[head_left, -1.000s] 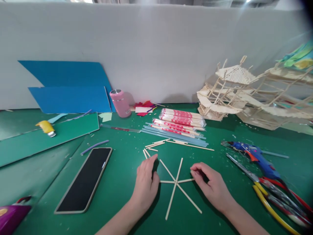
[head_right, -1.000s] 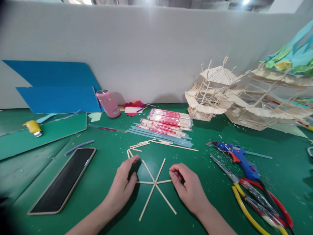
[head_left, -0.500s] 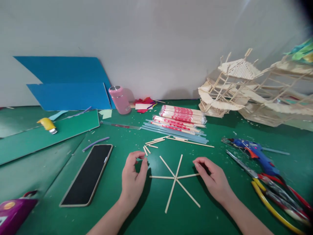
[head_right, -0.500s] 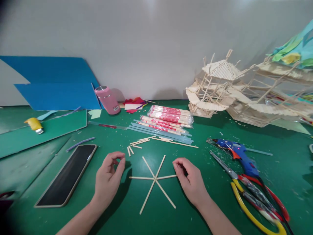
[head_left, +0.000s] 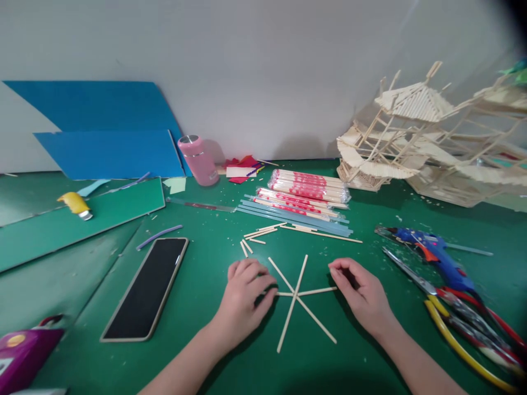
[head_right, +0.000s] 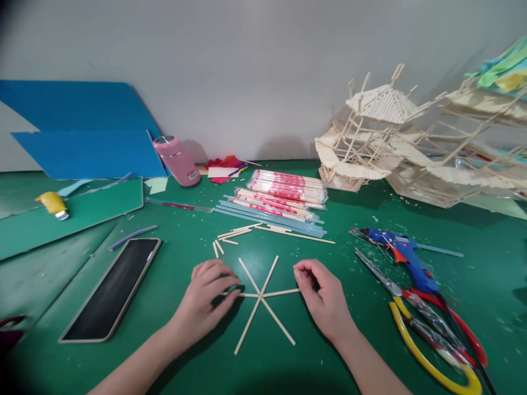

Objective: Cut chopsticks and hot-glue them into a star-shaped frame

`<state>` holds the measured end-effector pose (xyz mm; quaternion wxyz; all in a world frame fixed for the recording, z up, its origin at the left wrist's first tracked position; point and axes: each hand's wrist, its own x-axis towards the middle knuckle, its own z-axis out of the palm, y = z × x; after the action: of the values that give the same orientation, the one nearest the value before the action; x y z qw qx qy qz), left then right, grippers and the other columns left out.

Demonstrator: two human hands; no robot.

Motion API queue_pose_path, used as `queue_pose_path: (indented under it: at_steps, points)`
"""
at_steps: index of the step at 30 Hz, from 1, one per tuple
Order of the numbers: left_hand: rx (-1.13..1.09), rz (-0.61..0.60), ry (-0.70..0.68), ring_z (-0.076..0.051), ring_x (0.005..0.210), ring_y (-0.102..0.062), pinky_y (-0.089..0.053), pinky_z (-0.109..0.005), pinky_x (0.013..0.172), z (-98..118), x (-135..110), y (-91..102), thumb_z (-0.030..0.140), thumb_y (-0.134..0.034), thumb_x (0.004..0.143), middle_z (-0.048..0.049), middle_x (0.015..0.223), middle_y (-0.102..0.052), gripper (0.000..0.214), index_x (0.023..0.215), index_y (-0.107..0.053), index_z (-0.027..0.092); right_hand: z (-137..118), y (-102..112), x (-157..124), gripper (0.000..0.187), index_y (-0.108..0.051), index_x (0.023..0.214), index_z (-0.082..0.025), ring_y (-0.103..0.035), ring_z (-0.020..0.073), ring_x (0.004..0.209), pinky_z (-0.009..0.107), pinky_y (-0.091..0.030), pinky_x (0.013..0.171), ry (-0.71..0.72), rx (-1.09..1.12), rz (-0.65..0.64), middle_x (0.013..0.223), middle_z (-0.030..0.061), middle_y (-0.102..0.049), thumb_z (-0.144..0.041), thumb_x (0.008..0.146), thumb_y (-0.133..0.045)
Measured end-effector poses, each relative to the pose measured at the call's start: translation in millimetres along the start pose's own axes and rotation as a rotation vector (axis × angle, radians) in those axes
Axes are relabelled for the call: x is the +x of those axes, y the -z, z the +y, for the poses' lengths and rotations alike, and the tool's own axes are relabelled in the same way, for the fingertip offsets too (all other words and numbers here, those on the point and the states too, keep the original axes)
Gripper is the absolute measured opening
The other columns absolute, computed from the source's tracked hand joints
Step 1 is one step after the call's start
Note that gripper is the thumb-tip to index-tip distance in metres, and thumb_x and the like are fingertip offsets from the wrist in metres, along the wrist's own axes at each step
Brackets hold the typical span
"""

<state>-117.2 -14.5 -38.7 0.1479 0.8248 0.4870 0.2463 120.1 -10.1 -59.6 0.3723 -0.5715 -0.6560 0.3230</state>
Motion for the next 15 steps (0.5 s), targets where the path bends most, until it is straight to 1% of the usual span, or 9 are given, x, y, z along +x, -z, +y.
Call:
queue_pose_path:
  at_steps: [3,6,11,15]
  points:
    - [0.040,-0.122,-0.026,-0.022,0.092,-0.047,-0.031,-0.042,0.082,9.0,1.4,1.3,0.019,-0.046,0.078,-0.0041,0.086,-0.059,0.017,0.084,-0.061,0.023,-2.8,-0.5,-1.0,0.010,-0.052,0.086,-0.022,-0.050,0.0137,0.062,0.025,-0.041,0.057,0.012,0.017,-0.024,0.072,0.0007,-0.053,-0.030,0.081,-0.049]
    - [0.052,-0.182,-0.031,-0.023,0.094,-0.046,-0.028,-0.043,0.083,12.6,2.4,1.8,0.017,-0.045,0.078,-0.0042,0.086,-0.058,0.018,0.084,-0.061,0.024,-5.2,-1.1,-1.9,0.008,-0.053,0.084,-0.021,-0.049,0.0136,0.062,0.025,-0.042,0.058,0.035,0.022,-0.052,0.073,0.0014,-0.052,-0.028,0.080,-0.049]
    - [0.072,-0.225,-0.062,-0.022,0.092,-0.045,-0.026,-0.044,0.082,9.7,2.4,-1.3,0.016,-0.040,0.081,-0.0040,0.085,-0.057,0.020,0.084,-0.059,0.022,-6.0,-1.2,-0.6,0.007,-0.055,0.083,-0.021,-0.051,0.0133,0.065,0.025,-0.042,0.060,0.059,0.031,-0.078,0.077,0.0022,-0.053,-0.025,0.080,-0.050]
    - [0.060,-0.197,-0.082,-0.021,0.089,-0.046,-0.025,-0.043,0.081,6.3,1.8,-5.4,0.018,-0.041,0.082,-0.0031,0.083,-0.057,0.018,0.083,-0.058,0.021,-2.0,0.5,2.3,0.007,-0.055,0.084,-0.021,-0.050,0.0126,0.066,0.024,-0.042,0.060,0.050,0.031,-0.023,0.077,0.0013,-0.052,-0.025,0.079,-0.050]
